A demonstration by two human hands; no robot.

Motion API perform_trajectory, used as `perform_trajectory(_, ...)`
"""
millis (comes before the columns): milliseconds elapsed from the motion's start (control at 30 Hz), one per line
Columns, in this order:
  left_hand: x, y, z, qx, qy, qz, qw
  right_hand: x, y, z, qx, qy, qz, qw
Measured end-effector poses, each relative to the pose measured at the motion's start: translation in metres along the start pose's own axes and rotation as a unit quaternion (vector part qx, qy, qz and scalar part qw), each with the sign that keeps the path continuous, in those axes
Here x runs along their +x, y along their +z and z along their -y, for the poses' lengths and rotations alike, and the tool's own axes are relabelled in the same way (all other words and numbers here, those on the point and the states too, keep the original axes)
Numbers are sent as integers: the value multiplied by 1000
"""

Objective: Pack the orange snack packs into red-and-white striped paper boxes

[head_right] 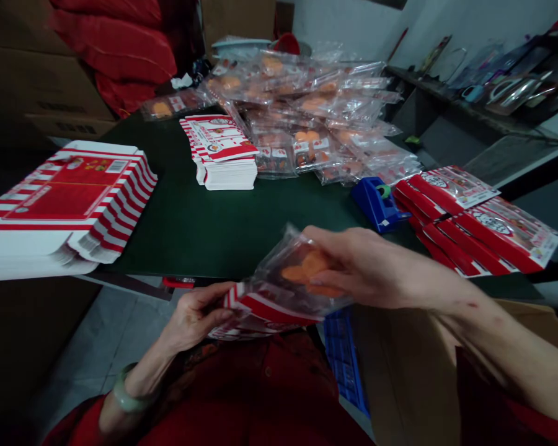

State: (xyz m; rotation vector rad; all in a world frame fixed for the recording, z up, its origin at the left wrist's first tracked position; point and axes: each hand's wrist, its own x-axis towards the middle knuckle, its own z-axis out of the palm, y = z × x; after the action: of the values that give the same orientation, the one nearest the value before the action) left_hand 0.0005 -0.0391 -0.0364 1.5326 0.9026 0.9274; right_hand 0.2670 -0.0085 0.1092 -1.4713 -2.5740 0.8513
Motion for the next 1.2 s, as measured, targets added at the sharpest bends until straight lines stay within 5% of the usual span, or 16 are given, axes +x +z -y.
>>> perform_trajectory(100,1,5,-1,9,29,19,999,1,10,3,-30,-40,54,997)
perform_trajectory(200,2,9,1,-1,23,15,1000,2,24,12,-32,-24,31,999)
perform_trajectory(367,2,7,3,-21,1,24,999,18,69,22,35,-30,64,997)
perform_trajectory(467,2,2,2,-8,-16,10,1000,23,79,19,84,-58,-2,995)
perform_trajectory(600,0,-3,3,-15,-35,-36,999,14,61,16,96,-120,-158,975)
perform_trajectory(667,-1,-5,5,-32,-48,-53,997,9,54,17,84,-163,-173,968)
perform_trajectory(833,-6,-3,11,-63,-65,-52,995,12,66,21,37,-210,-97,972)
perform_trajectory(1000,-6,-4,7,-40,-33,-25,998,27,85,26,40,-160,25,986)
perform_trajectory(1200,-8,-6,4,-47,-11,-35,998,42,79,45,-59,-113,112,985)
